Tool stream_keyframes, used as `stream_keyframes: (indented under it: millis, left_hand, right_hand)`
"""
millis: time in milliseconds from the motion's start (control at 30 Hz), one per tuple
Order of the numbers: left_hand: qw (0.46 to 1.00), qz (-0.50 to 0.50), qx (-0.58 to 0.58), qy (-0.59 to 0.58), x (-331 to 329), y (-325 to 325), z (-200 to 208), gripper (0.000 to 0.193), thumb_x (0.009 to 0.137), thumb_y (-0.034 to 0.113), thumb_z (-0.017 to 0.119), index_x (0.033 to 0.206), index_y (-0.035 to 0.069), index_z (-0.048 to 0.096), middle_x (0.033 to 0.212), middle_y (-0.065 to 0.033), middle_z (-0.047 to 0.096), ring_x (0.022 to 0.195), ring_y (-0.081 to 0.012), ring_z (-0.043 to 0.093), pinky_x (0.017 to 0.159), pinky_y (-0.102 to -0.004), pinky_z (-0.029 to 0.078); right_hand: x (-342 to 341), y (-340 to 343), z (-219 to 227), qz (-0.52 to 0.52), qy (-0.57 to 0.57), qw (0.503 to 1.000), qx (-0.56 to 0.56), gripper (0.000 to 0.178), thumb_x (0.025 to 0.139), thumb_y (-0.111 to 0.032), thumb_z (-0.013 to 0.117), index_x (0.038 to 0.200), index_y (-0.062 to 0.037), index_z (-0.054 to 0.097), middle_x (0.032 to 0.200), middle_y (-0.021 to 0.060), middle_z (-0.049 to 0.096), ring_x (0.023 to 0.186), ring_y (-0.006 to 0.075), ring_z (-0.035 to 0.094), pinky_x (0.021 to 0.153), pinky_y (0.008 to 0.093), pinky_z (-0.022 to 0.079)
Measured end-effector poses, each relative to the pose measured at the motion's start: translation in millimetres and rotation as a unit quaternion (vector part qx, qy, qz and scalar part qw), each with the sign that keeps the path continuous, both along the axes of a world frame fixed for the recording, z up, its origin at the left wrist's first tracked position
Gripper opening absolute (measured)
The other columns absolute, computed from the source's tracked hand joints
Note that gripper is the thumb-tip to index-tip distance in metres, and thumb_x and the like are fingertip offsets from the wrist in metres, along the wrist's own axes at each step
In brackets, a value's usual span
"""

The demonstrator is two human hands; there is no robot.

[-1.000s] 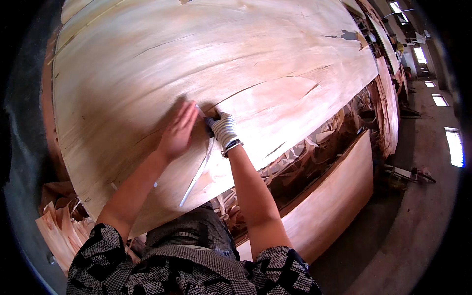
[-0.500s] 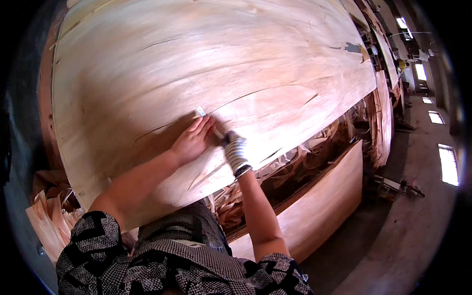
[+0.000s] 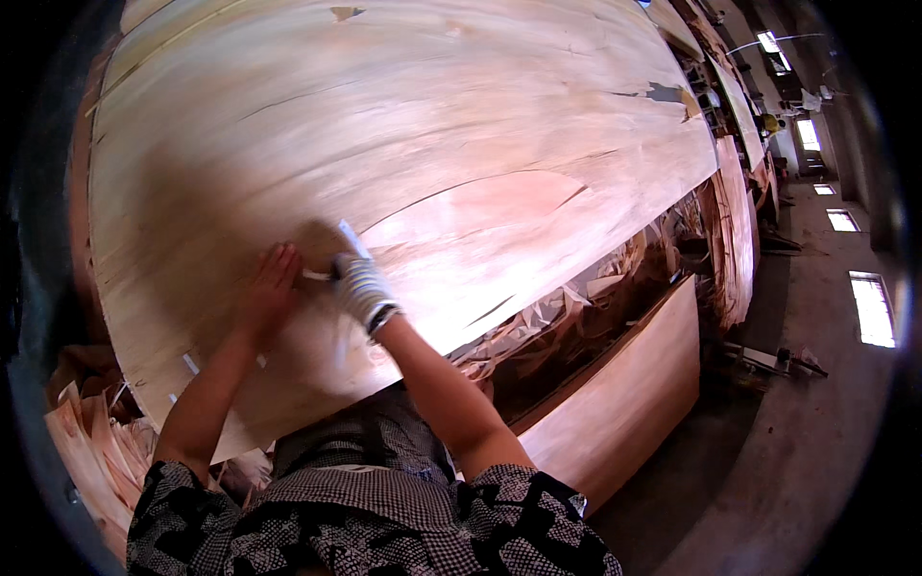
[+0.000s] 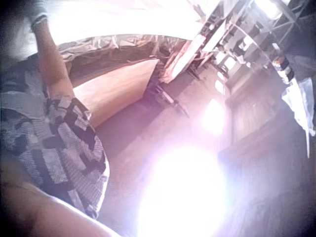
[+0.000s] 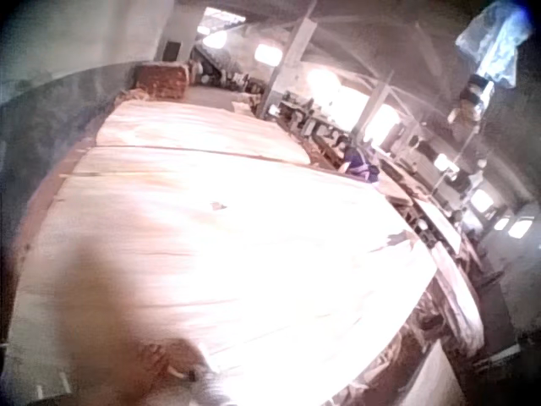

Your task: The person processes wood veneers by handling large sheets, applying adhesive strips, and trimming thin strips using a utility knife. The person also selects and moves sheets between stacks and a work table.

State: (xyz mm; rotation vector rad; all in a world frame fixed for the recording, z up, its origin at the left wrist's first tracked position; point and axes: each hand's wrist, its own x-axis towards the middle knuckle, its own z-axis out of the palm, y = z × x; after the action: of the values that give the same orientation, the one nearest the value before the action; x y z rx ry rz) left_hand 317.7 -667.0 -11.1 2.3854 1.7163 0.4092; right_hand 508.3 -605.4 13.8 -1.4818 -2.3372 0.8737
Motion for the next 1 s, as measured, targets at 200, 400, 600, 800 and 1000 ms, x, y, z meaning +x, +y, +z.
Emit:
stream_keyframes:
  millis: [200,400,600,800,1000]
  left_hand:
    - [0.999,0.039,0.011,-0.021,103.3,77.3,46.5,0.039,0.078,0.012,0.052,0.115,0.002,0.048,0.129,-0.0115,0.041,0.121,-0.0238,0.037,0.102,-0.0376,0.027]
    - [0.995,-0.049,0.04,0.08,189.8,109.4,4.4,0.048,0.08,0.014,0.05,0.125,0.0,0.039,0.132,-0.013,0.036,0.125,-0.0236,0.032,0.105,-0.038,0.023]
    - [0.997,-0.057,-0.02,0.042,264.2,116.5,31.6,0.047,0.08,0.016,0.049,0.124,0.002,0.041,0.134,-0.0117,0.035,0.126,-0.0226,0.03,0.106,-0.0394,0.019]
    - [0.994,-0.104,-0.035,0.009,312.6,101.0,21.1,0.038,0.079,0.016,0.051,0.115,0.002,0.05,0.127,-0.0101,0.043,0.121,-0.0248,0.036,0.104,-0.0391,0.021]
    - [0.994,-0.082,0.0,-0.072,360.0,163.8,41.6,0.034,0.078,0.013,0.051,0.111,0.004,0.053,0.124,-0.0096,0.045,0.117,-0.0252,0.04,0.102,-0.0392,0.026]
  right_hand:
    - [137.1,80.2,14.4,-0.296,0.176,0.898,-0.275,0.013,0.078,-0.014,0.059,0.081,-0.001,0.059,0.065,0.0106,0.062,0.053,0.0181,0.058,0.049,0.0354,0.048]
    - [153.4,90.6,-13.5,-0.123,0.023,0.991,-0.053,0.016,0.074,-0.02,0.058,0.08,-0.0054,0.061,0.079,0.0207,0.061,0.079,0.0375,0.058,0.072,0.0416,0.046]
    - [261.3,78.6,-23.7,-0.253,0.063,0.945,-0.197,0.029,0.076,-0.02,0.062,0.096,0.0005,0.057,0.071,0.0159,0.062,0.053,0.0204,0.06,0.048,0.0328,0.049]
    - [319.6,75.0,-19.9,-0.192,-0.051,0.979,-0.047,0.025,0.073,-0.026,0.061,0.084,-0.0038,0.06,0.074,0.0203,0.06,0.072,0.0372,0.058,0.069,0.041,0.047]
    - [443.8,129.0,2.5,-0.441,0.279,0.807,-0.276,0.017,0.084,-0.016,0.055,0.094,-0.0027,0.055,0.076,0.0081,0.065,0.048,0.0134,0.057,0.033,0.0222,0.036]
